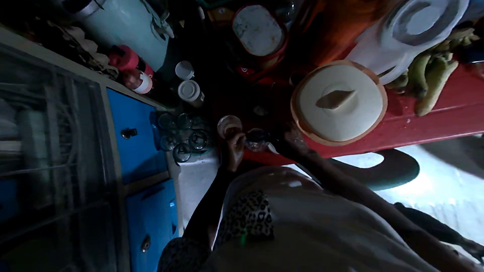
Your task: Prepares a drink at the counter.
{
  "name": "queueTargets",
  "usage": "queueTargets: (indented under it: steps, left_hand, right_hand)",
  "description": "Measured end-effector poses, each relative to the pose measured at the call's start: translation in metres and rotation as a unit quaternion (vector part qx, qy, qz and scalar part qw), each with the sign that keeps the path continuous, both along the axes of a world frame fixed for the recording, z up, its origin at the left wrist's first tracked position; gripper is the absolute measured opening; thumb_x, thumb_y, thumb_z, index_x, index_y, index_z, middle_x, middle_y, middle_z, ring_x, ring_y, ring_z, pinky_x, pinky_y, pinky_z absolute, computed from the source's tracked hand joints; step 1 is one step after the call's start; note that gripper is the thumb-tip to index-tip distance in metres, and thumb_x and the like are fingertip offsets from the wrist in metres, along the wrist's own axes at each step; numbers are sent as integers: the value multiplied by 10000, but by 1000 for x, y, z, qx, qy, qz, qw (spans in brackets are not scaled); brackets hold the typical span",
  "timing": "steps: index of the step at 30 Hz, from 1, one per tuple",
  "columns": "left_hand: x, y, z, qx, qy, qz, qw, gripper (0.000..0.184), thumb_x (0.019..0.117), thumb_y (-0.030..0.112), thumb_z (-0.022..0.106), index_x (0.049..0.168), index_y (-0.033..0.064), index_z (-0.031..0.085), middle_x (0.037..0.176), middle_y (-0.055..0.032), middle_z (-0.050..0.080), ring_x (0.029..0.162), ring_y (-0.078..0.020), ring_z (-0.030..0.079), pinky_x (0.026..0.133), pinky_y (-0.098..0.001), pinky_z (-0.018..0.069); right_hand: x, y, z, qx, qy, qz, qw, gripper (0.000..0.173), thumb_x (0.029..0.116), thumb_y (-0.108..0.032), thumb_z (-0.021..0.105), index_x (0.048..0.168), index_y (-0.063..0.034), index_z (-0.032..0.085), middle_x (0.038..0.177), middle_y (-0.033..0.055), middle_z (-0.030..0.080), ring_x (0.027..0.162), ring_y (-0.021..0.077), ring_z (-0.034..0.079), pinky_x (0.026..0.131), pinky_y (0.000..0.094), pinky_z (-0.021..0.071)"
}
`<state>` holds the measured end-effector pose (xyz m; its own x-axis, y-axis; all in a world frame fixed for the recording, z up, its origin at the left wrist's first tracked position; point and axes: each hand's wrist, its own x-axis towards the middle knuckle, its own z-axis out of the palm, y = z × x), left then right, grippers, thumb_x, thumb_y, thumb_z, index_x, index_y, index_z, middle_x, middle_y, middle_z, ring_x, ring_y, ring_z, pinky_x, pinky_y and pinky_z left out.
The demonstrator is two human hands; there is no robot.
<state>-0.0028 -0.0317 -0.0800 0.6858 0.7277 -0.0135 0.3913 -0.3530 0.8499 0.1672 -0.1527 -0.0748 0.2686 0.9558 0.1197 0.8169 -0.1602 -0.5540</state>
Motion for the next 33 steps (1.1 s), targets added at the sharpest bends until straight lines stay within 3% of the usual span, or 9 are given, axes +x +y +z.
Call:
queueTargets:
  steps: [2, 6, 11, 14, 22, 26, 30, 33]
  left_hand:
    - [5, -8, -4, 11, -4, 10, 1000, 126, 948, -31, 604, 966, -87, 715, 884, -195, 710, 797, -222, 689, 776, -370, 573]
    - [2, -4, -5, 20, -5, -15, 1000, 157, 958, -9, 610, 1031, -92, 722, 969, -214, 726, 884, -258, 716, 848, -402, 583]
    - [2, -8, -6, 40, -17, 9, 999, 125, 937, -34, 611, 959, -88, 721, 895, -198, 719, 823, -229, 704, 800, -372, 581]
    - [8, -19, -7, 38, -20, 9, 999, 156, 924, -57, 592, 989, -89, 730, 968, -213, 729, 908, -279, 713, 860, -416, 573]
    - [3, -13, -7, 54, -13, 7, 998, 141, 942, -32, 596, 969, -79, 726, 915, -198, 717, 854, -251, 702, 817, -391, 574]
    - [8, -20, -9, 37, -18, -3, 999, 175, 933, -59, 587, 1028, -89, 730, 1014, -228, 724, 974, -310, 706, 905, -439, 561]
    - [-1, -9, -8, 45, -3, -20, 999, 145, 966, 8, 615, 998, -81, 725, 955, -205, 725, 889, -267, 712, 857, -407, 575]
    - [2, -20, -17, 61, -29, -4, 998, 129, 931, -29, 608, 952, -84, 723, 894, -197, 718, 837, -264, 708, 803, -410, 584]
  right_hand:
    - [-6, 1, -2, 5, -3, -2, 1000, 53, 854, -9, 740, 892, 22, 760, 909, 214, 718, 936, 420, 685, 863, 591, 530]
    - [-3, -1, -4, 24, -17, 2, 1000, 48, 850, -2, 730, 882, 33, 741, 925, 223, 714, 943, 424, 692, 843, 600, 534]
    - [-8, -2, 0, 8, -7, -21, 1000, 77, 885, -10, 694, 920, 26, 753, 930, 223, 711, 957, 428, 683, 884, 596, 522]
    - [-14, 2, -7, 19, -15, -14, 1000, 65, 865, 16, 691, 892, 32, 748, 920, 224, 717, 953, 425, 690, 855, 591, 531]
    - [-13, -4, -5, 24, -12, -31, 999, 66, 867, -2, 707, 902, 27, 754, 905, 216, 715, 939, 423, 688, 858, 585, 533]
    - [-18, -1, -12, 24, -15, -30, 999, 81, 877, 2, 696, 923, 28, 756, 916, 230, 714, 935, 428, 693, 831, 584, 541]
    - [-10, -8, -13, 35, -17, -32, 999, 79, 885, -45, 712, 897, 21, 754, 912, 206, 724, 930, 409, 701, 815, 584, 548]
    - [-20, -6, -16, 22, -2, -49, 999, 88, 892, -34, 699, 914, 34, 751, 920, 228, 711, 942, 428, 690, 845, 592, 539]
